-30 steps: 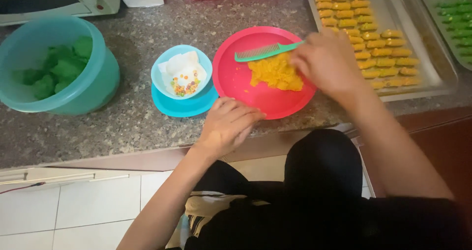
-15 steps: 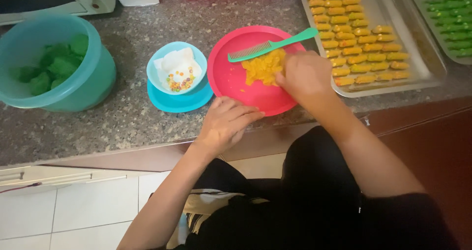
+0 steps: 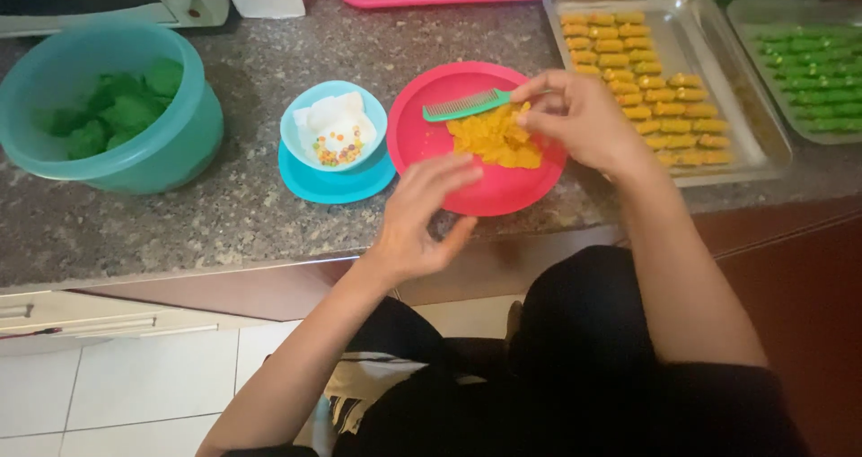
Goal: Shaping small pieces of yellow dough into textured cylinders using a comb-like tool and placing them on a tray
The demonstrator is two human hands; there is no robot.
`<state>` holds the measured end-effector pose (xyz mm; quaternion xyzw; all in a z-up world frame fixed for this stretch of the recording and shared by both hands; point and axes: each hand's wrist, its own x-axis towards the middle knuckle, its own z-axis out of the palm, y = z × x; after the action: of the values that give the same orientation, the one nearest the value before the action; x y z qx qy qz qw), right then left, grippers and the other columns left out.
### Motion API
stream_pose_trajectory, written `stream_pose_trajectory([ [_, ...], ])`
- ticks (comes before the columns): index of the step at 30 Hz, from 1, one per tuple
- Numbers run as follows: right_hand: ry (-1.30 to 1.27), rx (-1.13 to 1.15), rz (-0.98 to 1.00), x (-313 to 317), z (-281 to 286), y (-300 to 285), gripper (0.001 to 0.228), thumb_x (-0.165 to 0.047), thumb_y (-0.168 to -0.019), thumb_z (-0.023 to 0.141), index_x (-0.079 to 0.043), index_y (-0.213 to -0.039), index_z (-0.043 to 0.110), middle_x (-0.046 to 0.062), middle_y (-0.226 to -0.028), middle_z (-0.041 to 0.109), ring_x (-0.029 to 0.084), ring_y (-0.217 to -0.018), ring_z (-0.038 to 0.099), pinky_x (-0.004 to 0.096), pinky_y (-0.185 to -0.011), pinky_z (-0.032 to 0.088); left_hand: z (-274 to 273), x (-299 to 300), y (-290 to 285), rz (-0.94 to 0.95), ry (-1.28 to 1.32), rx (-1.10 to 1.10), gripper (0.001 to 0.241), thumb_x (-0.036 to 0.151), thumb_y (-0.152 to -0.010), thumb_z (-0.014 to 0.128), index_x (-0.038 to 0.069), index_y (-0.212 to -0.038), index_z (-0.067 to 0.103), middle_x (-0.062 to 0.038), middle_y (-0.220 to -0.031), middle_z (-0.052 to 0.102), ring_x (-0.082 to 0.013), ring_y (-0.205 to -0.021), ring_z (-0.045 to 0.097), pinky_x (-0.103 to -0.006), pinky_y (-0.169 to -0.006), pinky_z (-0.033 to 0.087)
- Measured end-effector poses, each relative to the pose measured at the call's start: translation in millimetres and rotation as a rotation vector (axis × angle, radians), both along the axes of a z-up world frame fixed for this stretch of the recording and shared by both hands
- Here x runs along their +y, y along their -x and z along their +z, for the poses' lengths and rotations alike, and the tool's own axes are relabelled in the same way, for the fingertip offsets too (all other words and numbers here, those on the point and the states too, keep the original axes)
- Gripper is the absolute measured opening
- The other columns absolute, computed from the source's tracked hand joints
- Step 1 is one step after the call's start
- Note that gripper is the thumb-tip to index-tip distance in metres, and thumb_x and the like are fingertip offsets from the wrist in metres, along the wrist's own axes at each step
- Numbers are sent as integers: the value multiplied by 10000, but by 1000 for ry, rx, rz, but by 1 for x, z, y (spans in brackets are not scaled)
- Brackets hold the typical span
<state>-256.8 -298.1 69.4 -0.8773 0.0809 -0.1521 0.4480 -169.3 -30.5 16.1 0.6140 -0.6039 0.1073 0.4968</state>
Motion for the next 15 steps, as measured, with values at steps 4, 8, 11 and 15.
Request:
stream_pose_trajectory([
  [4, -358, -31, -1, 4, -3, -14, 160, -105, -969, 727, -42, -1115, 707, 25, -847, 711, 58, -647, 600, 228, -599, 474, 4, -37, -8, -245, 157, 760, 602, 354, -1067, 611, 99, -1565, 387, -144, -1615, 434, -313, -1553, 383, -465, -1275, 316],
  [8, -427, -178, 10, 21, -13, -41, 155, -111, -1001, 719, -50, -1139, 750, 35, -909, 745, 77, -676, 628, 253, -626, 506, 5, -105, -43, -388, 257, 1247, 676, 489, -1031, 453, 99, -1574, 355, -120, -1606, 424, -281, -1481, 407, -475, -1222, 298],
  [11, 296, -422, -85, 42, -19, -47, 154, -113, -1002, 746, -103, -1155, 757, 79, -1021, 766, 176, -873, 755, 336, -767, 577, 1, -134, -65, -660, 355, 1657, 693, 547, -1041, 356, 61, -1531, 421, -195, -1527, 485, -360, -1353, 471, -550, -1125, 344],
  [15, 738, -484, -104, 52, -10, -48, 263, -96, -931, 720, -152, -1186, 750, 76, -1091, 699, 327, -1008, 632, 445, -887, 517, 0, -148, -88, -824, 442, 1787, 675, 532, -1072, 292, 32, -1493, 461, -243, -1483, 526, -386, -1283, 559, -547, -1158, 401],
])
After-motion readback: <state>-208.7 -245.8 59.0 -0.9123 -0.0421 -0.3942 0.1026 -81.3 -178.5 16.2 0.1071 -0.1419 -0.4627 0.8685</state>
